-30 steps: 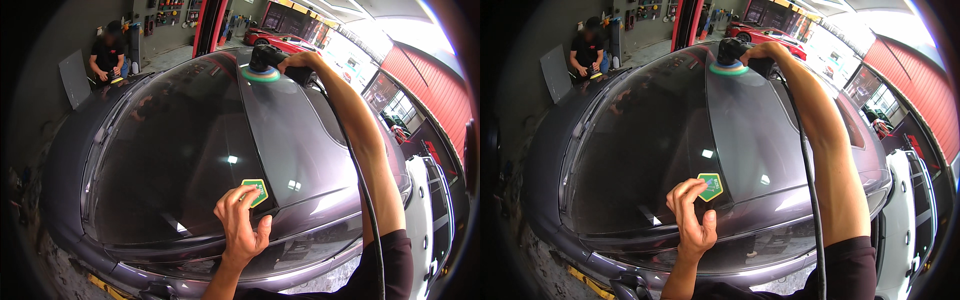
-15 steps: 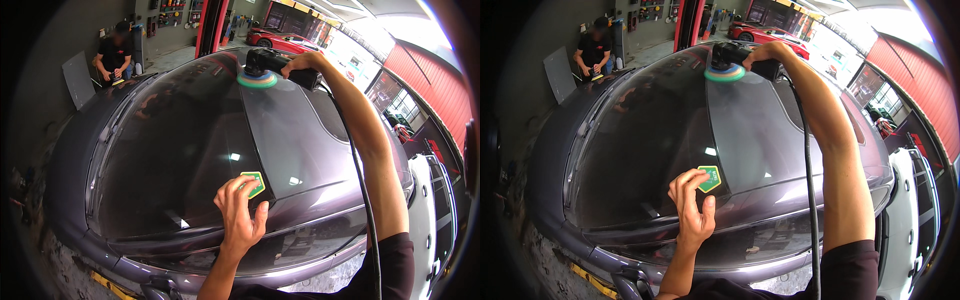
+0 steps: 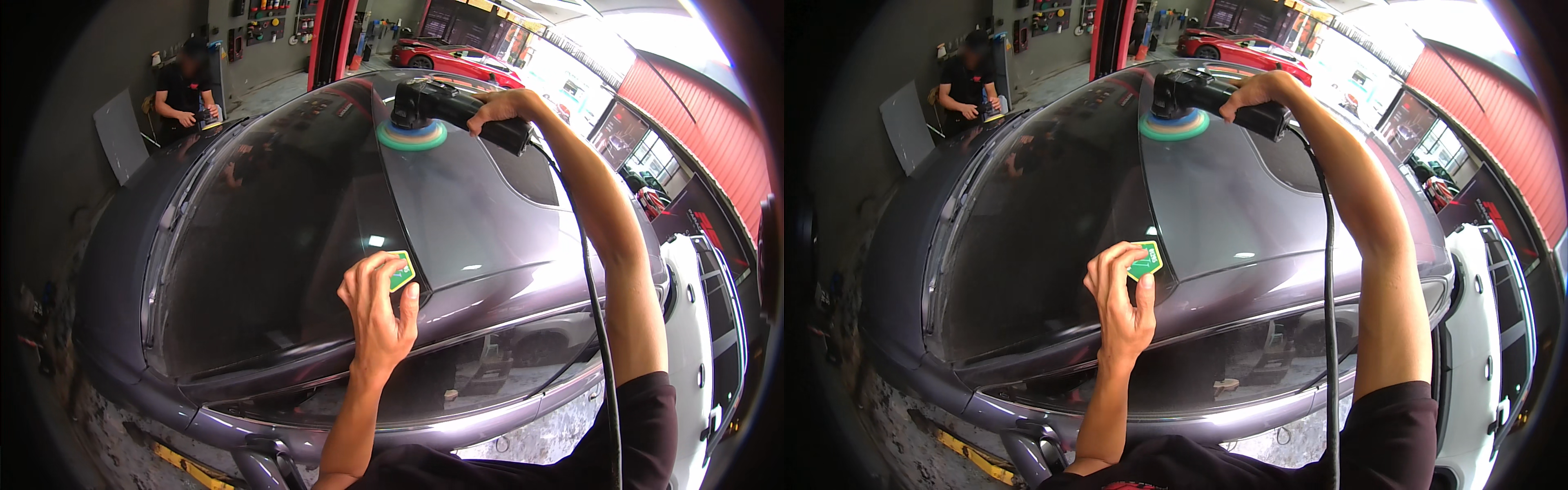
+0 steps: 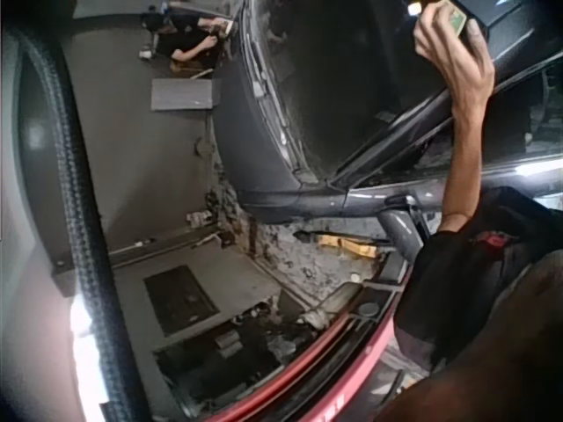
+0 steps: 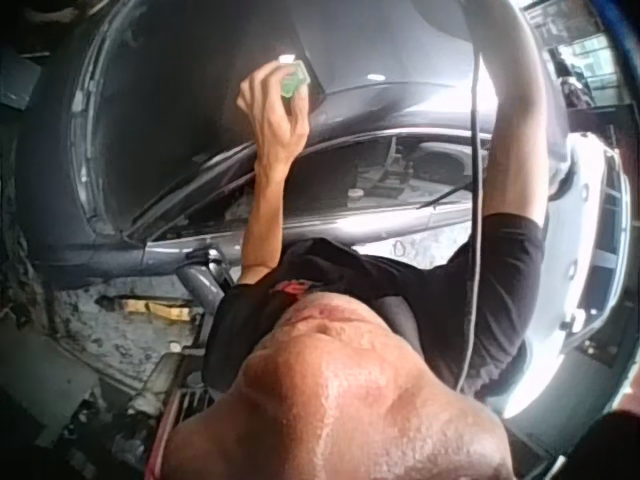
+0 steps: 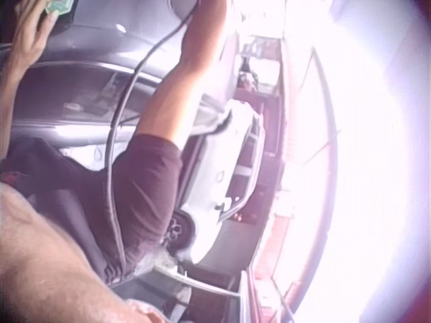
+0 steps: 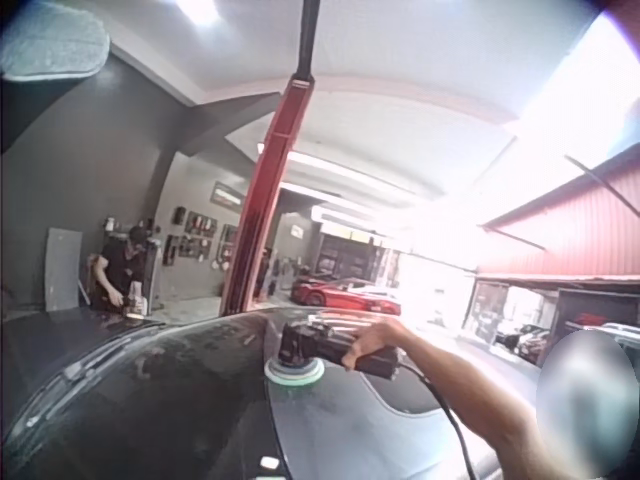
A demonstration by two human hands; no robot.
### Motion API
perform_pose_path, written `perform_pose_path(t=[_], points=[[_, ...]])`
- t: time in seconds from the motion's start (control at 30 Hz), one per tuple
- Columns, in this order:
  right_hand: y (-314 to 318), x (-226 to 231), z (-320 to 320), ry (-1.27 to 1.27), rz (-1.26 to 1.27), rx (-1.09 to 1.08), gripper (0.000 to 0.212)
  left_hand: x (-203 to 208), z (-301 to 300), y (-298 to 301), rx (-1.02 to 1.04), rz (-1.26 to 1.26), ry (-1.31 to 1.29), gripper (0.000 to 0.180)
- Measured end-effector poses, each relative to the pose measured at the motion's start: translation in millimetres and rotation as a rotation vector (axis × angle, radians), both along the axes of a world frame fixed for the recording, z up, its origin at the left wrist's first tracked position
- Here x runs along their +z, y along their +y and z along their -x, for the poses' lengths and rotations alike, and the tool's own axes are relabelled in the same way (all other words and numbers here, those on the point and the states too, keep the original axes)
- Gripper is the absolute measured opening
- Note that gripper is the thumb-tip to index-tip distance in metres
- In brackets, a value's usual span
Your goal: The person uses a rotary polisher with a green pad to polish the front fender and roof of a grey car. They apply purple polishing compound to the pad before resuming polishing on the roof area.
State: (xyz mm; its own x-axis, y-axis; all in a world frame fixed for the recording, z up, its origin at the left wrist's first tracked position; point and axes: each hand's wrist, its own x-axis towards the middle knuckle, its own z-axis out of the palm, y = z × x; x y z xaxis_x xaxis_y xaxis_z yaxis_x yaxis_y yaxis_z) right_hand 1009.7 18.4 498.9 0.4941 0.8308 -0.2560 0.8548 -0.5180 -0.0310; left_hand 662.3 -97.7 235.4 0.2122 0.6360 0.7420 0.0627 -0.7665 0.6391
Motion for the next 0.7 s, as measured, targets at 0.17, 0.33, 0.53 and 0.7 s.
perform_pose_path(t=[0.17, 0.33, 0.53, 0.7], points=[[-36, 3, 17, 0.002, 0.010, 0.022, 0.108, 4, -1, 2, 0.048, -0.025, 0.003, 0.025], [-79, -1, 24, 0.034, -0.045, 0.161, 0.102, 2, -4, 3, 0.070, -0.036, -0.002, 0.022], [-128, -5, 31, 0.102, -0.046, 0.243, 0.096, 2, -3, 1, 0.051, -0.017, -0.030, 0.024], [-139, 0, 45, 0.045, 0.026, 0.259, 0.096, -1, -5, 2, 0.037, -0.016, -0.022, 0.030]])
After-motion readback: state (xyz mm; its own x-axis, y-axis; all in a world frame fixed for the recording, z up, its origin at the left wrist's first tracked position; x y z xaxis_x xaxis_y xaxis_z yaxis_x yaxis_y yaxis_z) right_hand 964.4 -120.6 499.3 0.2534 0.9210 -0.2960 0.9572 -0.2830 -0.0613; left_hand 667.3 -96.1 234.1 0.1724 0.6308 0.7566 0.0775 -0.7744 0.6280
